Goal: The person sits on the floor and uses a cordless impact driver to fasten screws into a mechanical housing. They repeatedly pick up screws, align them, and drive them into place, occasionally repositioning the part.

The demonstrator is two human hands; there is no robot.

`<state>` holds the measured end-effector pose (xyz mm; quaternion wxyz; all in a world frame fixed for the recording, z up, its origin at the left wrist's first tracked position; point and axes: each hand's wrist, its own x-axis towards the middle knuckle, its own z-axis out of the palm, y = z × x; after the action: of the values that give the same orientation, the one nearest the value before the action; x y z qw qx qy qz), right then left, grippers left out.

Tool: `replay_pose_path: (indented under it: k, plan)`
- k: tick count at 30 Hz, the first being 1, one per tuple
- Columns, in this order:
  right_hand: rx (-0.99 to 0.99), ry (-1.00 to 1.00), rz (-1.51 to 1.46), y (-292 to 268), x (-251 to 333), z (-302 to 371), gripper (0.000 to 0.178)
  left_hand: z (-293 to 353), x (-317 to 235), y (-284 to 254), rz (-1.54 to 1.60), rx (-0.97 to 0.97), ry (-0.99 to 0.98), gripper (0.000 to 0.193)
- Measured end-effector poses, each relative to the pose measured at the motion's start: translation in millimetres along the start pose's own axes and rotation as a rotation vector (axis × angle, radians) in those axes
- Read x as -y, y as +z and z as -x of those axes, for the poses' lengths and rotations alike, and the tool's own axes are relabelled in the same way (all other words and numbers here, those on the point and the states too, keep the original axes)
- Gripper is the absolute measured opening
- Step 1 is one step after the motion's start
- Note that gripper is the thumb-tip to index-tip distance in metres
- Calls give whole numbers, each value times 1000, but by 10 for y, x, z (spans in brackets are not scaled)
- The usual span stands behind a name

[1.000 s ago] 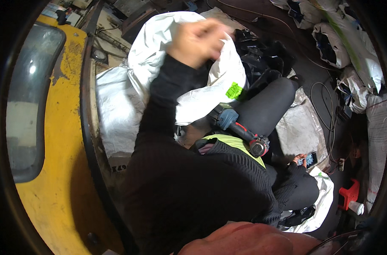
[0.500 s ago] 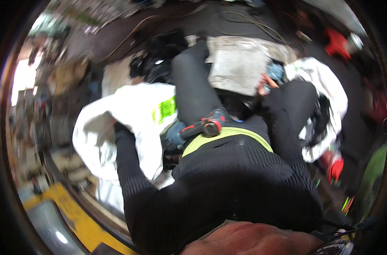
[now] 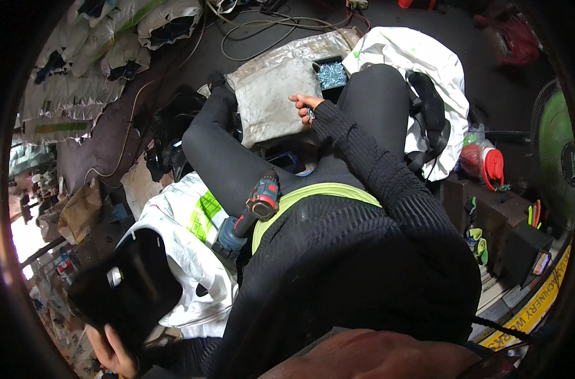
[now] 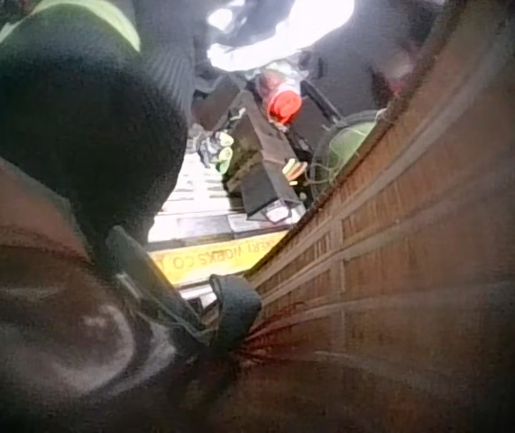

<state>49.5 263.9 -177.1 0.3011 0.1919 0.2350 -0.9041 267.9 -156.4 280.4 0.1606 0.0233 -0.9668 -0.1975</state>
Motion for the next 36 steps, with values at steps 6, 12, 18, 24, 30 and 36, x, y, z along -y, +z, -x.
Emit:
replay_pose_path:
  k: [6,12,18,24,30,36]
  plan:
    - [117,-145,35,272,495,811,41,-1410,-491,2451,-23,375,551,32]
    - [-258,-252,587,-171,1021,2226,38,-1537,-513,4712,-110,244,930,40]
    - [-777,-114,1304,-1159,175,3091,27,-769,-274,5796,-368,772,822,68]
    - [-1173,221,1150,-2013,-940,2793,37,-873,-194,5771,-254,918,695,66]
    - [-1577,-172,1407,-2421,-988,2437,32,-932,68,5791,-91,891,503,58]
    - [-1475,-73,1524,-1981,-747,2557,30,-949,60,5799,-76,876,491,55]
